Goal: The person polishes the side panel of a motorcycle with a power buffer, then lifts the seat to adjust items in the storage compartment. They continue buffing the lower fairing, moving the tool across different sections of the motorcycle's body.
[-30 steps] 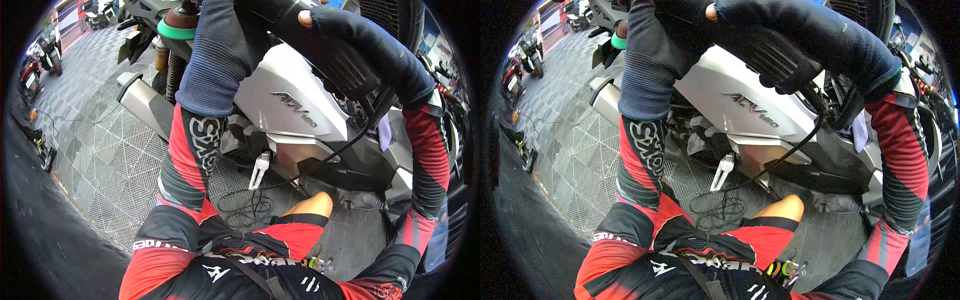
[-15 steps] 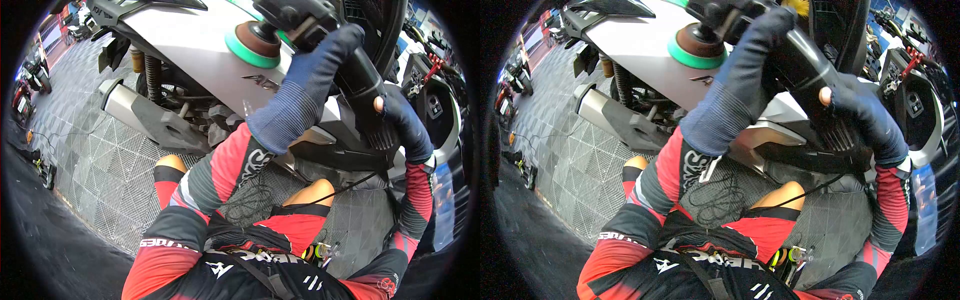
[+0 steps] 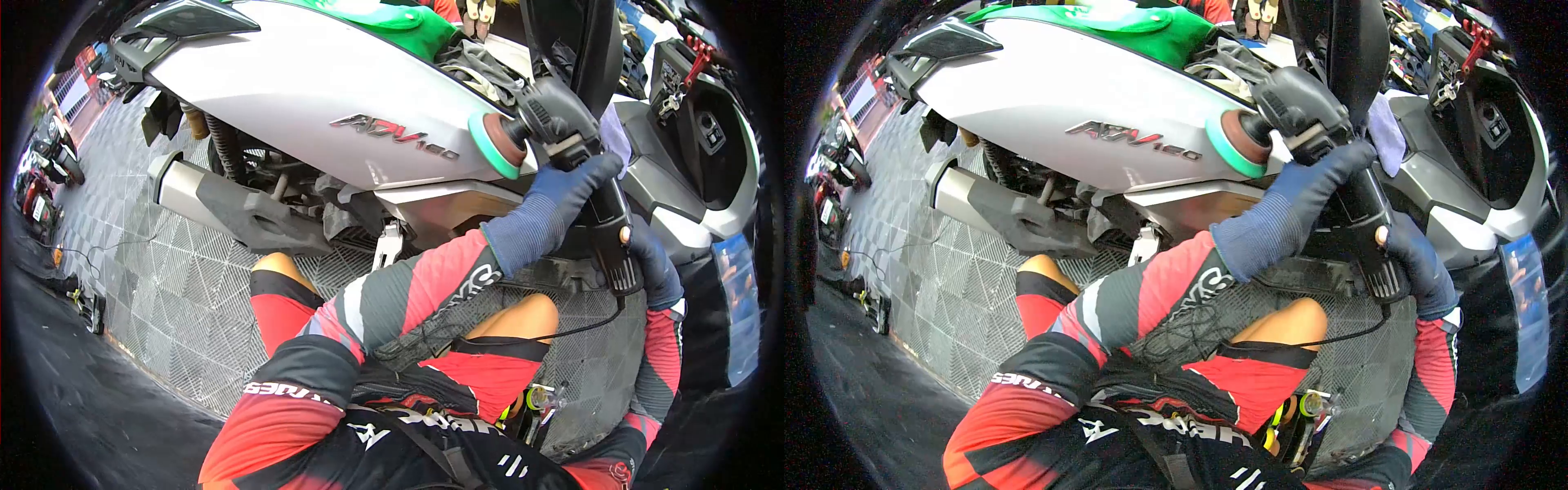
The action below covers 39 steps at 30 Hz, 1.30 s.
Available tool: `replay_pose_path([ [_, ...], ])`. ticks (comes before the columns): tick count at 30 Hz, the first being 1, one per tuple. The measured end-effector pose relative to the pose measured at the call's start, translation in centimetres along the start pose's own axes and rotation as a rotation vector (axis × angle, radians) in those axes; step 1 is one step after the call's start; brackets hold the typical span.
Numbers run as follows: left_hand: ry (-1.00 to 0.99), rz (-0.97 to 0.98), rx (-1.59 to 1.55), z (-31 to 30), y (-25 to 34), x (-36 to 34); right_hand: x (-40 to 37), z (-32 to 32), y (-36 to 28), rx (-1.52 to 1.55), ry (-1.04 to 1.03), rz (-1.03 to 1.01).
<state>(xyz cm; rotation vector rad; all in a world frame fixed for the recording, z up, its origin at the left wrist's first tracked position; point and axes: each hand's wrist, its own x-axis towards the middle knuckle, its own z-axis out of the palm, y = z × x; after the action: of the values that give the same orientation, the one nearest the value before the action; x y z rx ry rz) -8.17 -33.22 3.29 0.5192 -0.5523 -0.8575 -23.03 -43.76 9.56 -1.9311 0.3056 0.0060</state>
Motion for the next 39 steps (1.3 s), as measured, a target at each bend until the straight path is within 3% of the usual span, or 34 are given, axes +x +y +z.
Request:
replay_pose_path([
  [4,-0.006,0.006,-0.017,0.3,-0.9,0.0,-0.9,-0.8,1.5,0.045,0.007,0.081],
  [5,-0.043,-0.089,-0.025,-0.1,-0.6,0.0,-0.7,-0.5,1.5,0.042,0.008,0.08],
  [9,-0.05,-0.055,-0.027,-1.0,3.0,-2.0,1.1,2.1,0.6,0.015,0.034,-0.009],
  [12,-0.037,0.198,0.181,-1.8,6.8,-4.1,2.6,5.2,-1.9,0.032,0.003,-0.059],
  [18,-0.037,0.266,0.191,-2.5,11.8,-5.7,5.1,8.0,-6.1,-0.055,-0.025,-0.184],
  [22,-0.089,0.302,0.185,-2.7,9.1,-3.9,4.5,6.2,-3.8,-0.049,-0.036,-0.18],
  [29,-0.147,0.045,0.13,-2.1,0.7,-1.5,-0.5,4.1,4.0,0.066,0.171,-0.026],
  [36,-0.187,-0.212,0.122,-1.3,-1.9,-0.2,-2.9,3.1,5.6,0.122,0.255,0.057],
  [39,-0.187,-0.092,0.155,-1.5,-0.3,-1.1,-1.7,2.9,4.5,0.099,0.193,0.048],
])
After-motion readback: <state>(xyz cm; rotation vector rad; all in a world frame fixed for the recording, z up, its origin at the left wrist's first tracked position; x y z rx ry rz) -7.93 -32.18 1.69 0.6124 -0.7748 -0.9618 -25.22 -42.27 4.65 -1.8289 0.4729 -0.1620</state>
